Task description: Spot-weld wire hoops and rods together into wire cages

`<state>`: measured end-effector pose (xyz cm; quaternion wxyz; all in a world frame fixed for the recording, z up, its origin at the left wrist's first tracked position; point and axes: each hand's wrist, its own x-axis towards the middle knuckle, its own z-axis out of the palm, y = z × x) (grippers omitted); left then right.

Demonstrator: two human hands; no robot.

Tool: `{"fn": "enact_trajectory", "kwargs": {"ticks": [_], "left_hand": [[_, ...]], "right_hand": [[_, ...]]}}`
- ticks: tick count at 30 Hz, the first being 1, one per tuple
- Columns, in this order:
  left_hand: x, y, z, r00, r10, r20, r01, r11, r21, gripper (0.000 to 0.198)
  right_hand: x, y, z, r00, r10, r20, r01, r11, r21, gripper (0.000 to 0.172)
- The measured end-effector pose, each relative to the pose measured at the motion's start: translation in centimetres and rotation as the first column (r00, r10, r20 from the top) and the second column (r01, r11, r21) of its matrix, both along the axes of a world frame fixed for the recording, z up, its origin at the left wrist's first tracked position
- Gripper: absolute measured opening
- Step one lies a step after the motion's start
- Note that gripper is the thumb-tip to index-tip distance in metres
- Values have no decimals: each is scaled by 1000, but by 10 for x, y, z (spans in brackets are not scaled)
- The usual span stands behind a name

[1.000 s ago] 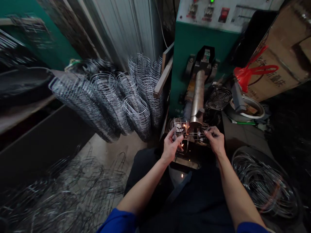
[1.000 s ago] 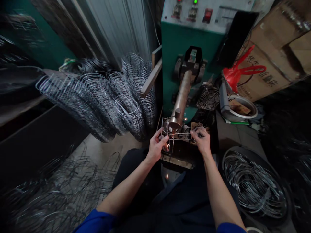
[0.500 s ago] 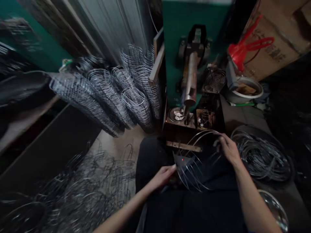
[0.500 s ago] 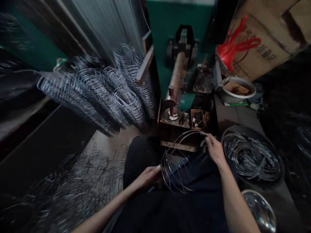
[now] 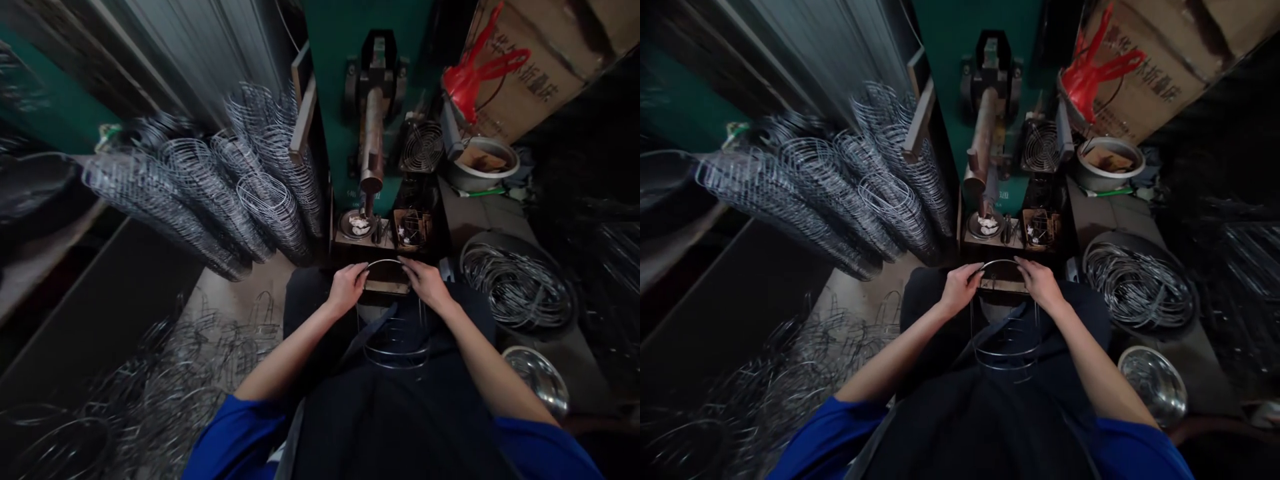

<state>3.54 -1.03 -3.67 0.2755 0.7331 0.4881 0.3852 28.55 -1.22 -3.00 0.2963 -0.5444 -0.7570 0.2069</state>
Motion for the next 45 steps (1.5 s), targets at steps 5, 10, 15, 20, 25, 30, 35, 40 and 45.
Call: {"fn": "enact_trajectory", "kwargs": {"ticks": [5,10,15,20,25,30,35,40,45], "left_hand": [[-7,32,16,998,-13,-56,16,999,48,27],[-19,61,39,973,-7,-231,47,985,167,25],[-31,78,55,948,10,-318,54,980,193,20],[-35,85,68,928,29,-372,53,977,206,20],[-37,85,76,913,49,-404,35,980,197,20],[-38,88,80,913,46,-405,40,979,201,20],[-41,94,80,921,20,-390,65,977,203,18],[-41,96,75,923,26,-385,54,979,195,18],[-41,97,74,938,12,-346,64,976,209,18]], "right_hand": [[-10,25,18,973,-30,229,37,999,-26,36],[-29,52,49,903,-45,427,67,997,-36,36],[-45,69,77,817,-37,576,81,995,-52,31],[-55,78,92,778,-38,628,75,997,-33,27],[-59,82,99,765,-41,642,81,996,-34,29],[-61,85,101,760,-26,649,61,998,-32,32],[-62,89,101,779,-18,627,75,995,-64,33],[-61,92,99,796,-16,606,60,997,-51,31],[-58,95,95,802,-24,596,52,998,-29,32]]}}
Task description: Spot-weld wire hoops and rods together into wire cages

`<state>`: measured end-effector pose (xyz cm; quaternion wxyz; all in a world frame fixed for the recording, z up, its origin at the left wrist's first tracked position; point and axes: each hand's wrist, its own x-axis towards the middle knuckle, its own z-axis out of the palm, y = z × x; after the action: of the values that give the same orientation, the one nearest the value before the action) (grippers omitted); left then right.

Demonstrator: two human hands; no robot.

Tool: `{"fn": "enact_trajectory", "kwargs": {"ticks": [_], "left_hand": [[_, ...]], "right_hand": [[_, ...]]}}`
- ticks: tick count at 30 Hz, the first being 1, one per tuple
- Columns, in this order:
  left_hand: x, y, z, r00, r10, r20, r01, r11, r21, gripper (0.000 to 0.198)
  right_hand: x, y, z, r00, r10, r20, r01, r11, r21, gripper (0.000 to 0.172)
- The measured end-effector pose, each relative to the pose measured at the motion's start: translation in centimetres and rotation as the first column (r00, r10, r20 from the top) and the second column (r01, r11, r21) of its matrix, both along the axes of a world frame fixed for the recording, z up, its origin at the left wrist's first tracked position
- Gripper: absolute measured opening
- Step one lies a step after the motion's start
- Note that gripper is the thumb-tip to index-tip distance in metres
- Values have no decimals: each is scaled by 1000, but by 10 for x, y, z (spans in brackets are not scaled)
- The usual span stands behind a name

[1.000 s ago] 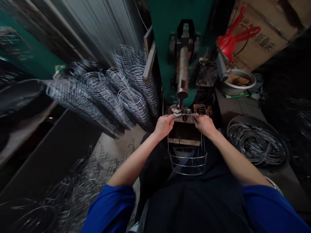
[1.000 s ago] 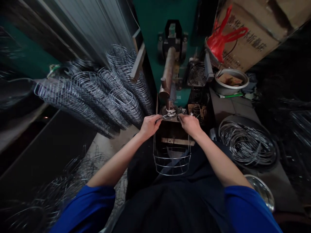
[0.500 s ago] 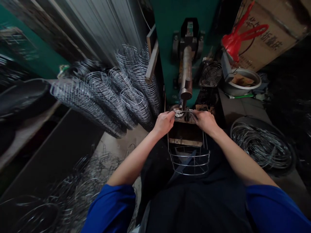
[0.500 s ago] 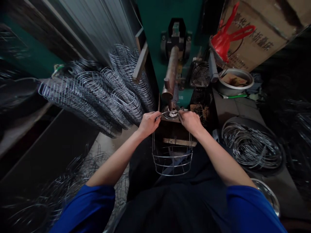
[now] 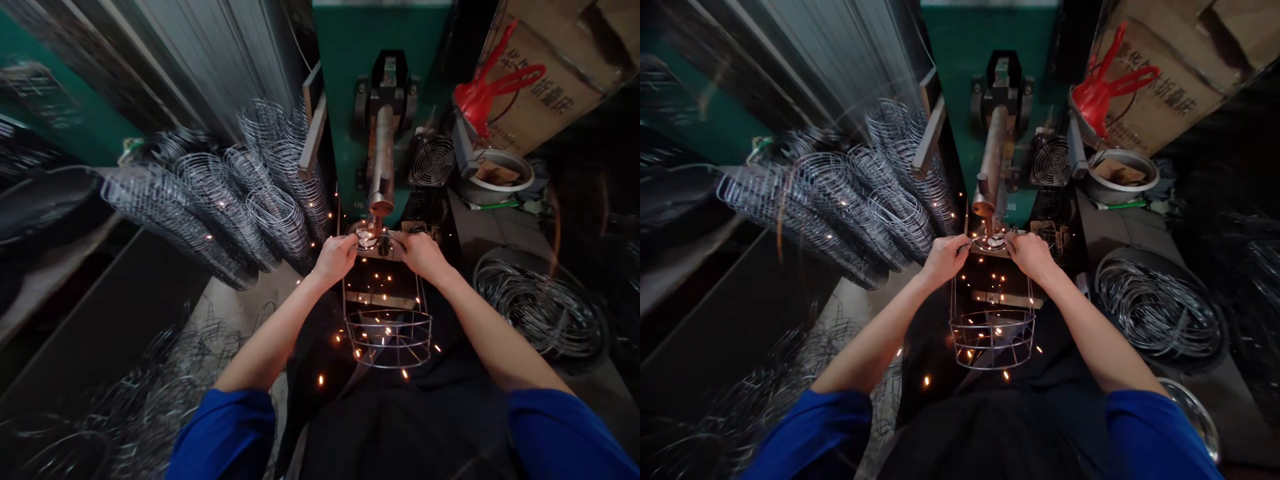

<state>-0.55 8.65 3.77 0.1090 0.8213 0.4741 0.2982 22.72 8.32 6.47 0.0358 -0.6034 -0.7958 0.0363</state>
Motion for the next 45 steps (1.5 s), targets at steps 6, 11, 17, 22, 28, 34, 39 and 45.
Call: {"fn": "enact_trajectory", "kwargs": {"ticks": [6,11,17,22,28,34,39,45], "left_hand": [[-1,0,1,1000,-12,7,12,1000,-23,16],[-1,-1,1,999,6,-41,-6,1000,-1,15],[-1,1,2,1000,-4,-12,3,1000,-18,14],[-1,2,3,1000,-7,-10,7,1000,-28,14],[1,0,3,1000,13,3,-13,998,-59,15],[6,-2,7,991,41,130,-26,993,-119,12],[-9,-20,-12,923,159,351,-58,957,-283,21],[-9,-109,-70,318,660,680,442,532,-723,79]], "right_hand": [[2,2,-2,1000,19,-23,-20,1000,-19,31],[5,3,-7,994,27,-103,-28,1000,0,31],[9,6,-11,949,38,-311,-39,999,4,28],[22,-1,-21,773,-135,-620,-8,975,-223,39],[28,-13,-37,516,-256,-818,-52,943,-328,56],[22,-12,-46,497,-155,-853,-62,975,-214,56],[21,-37,-40,455,-87,-886,-16,994,-106,54],[24,-97,2,620,188,-762,131,932,337,31]]}}
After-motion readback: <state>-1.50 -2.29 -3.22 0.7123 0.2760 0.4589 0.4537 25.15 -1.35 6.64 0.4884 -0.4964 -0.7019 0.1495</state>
